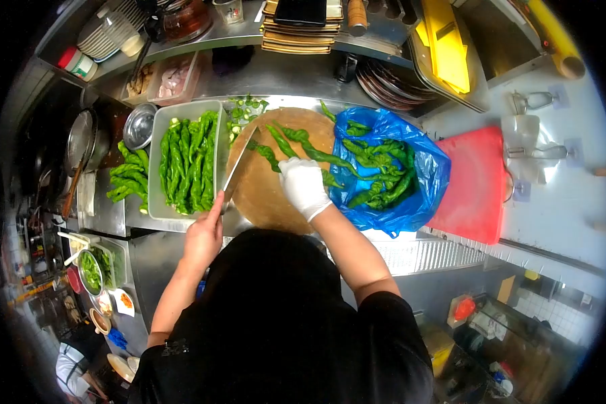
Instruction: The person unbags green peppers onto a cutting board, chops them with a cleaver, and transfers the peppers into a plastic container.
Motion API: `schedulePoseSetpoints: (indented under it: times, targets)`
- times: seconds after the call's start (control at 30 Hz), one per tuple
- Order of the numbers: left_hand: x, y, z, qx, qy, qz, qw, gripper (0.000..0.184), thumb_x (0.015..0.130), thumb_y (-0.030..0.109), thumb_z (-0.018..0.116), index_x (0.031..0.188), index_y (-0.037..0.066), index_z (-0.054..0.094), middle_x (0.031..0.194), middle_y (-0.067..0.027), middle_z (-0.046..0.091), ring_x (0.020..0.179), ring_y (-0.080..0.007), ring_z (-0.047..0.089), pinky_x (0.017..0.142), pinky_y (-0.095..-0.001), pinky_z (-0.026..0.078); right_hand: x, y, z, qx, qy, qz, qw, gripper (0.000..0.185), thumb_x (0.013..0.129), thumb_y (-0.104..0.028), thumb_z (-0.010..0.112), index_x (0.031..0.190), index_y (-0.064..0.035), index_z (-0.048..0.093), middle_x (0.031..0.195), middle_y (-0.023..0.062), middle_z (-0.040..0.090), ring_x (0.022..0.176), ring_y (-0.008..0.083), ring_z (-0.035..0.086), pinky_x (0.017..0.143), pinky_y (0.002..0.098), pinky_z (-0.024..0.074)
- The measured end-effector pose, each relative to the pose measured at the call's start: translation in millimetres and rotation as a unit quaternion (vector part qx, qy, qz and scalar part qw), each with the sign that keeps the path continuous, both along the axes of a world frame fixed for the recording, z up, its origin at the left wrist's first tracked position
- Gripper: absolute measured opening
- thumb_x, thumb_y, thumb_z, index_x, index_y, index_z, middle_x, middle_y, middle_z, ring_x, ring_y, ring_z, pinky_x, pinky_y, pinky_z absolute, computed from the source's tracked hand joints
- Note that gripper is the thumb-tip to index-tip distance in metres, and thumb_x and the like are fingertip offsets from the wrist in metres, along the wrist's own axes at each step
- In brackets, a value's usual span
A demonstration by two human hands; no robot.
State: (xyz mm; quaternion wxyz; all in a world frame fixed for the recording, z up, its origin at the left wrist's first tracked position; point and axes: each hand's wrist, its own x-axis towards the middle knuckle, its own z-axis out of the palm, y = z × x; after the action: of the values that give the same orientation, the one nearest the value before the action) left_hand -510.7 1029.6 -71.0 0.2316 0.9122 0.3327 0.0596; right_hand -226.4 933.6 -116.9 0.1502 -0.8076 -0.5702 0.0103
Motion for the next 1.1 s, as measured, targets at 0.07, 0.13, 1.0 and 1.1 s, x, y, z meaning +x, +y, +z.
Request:
schedulePoseSetpoints:
  times: [0.07,0.13,1.0,1.1]
  targets:
    - [-0.1,-2.0,2.0,0.007,0.01,-0.002,1.0,0.075,0.096,0.003,0.064,0.166,0.025,0.045,0.087,-0.0206,0.065,0.072,-0.0435,0.069,0.068,-0.0565,0.058,-0.6,1.2,-2.9,0.012,0.002,-0.001,1.0,0.011,0.086,-0.018,0.078,0.09,-0.0109,0.071,0.082,0.0117,0.07,0.079,0.0336,0.072,0.076,0.0472,0.055]
    - [-0.9,-4.9,2.7,0.01,-0.024,-0.001,1.0,0.075,0.096,0.003,0.064,0.165,0.025,0.045,0.088,-0.0207,0.065,0.072,-0.0434,0.069,0.068,-0.0559,0.058,-1.3,0.3,-4.6,0.019,-0.009,-0.002,1.0,0.008,0.087,-0.019,0.075,0.087,-0.0115,0.07,0.081,0.0113,0.07,0.076,0.0323,0.072,0.075,0.0464,0.055]
    - [8.8,13.0,-24.4,-0.059,0.0,0.031,0.998,0.078,0.097,0.004,0.062,0.169,0.023,0.038,0.098,-0.0253,0.073,0.085,-0.0449,0.073,0.079,-0.0555,0.059,31.3,-7.4,-1.0,-0.138,-0.063,-0.042,0.988,0.066,0.087,-0.034,0.079,0.143,-0.0015,0.065,0.105,0.0151,0.073,0.106,0.0314,0.067,0.09,0.0447,0.0508]
    - [8.4,13.9,-24.4,-0.069,0.002,0.039,0.997,0.077,0.098,0.004,0.061,0.169,0.023,0.038,0.1,-0.0259,0.073,0.087,-0.0453,0.073,0.08,-0.0556,0.059,30.1,-5.0,-6.4,-0.114,-0.089,-0.025,0.989,0.059,0.087,-0.034,0.078,0.136,-0.0028,0.069,0.097,0.0123,0.075,0.097,0.0314,0.07,0.085,0.0443,0.053]
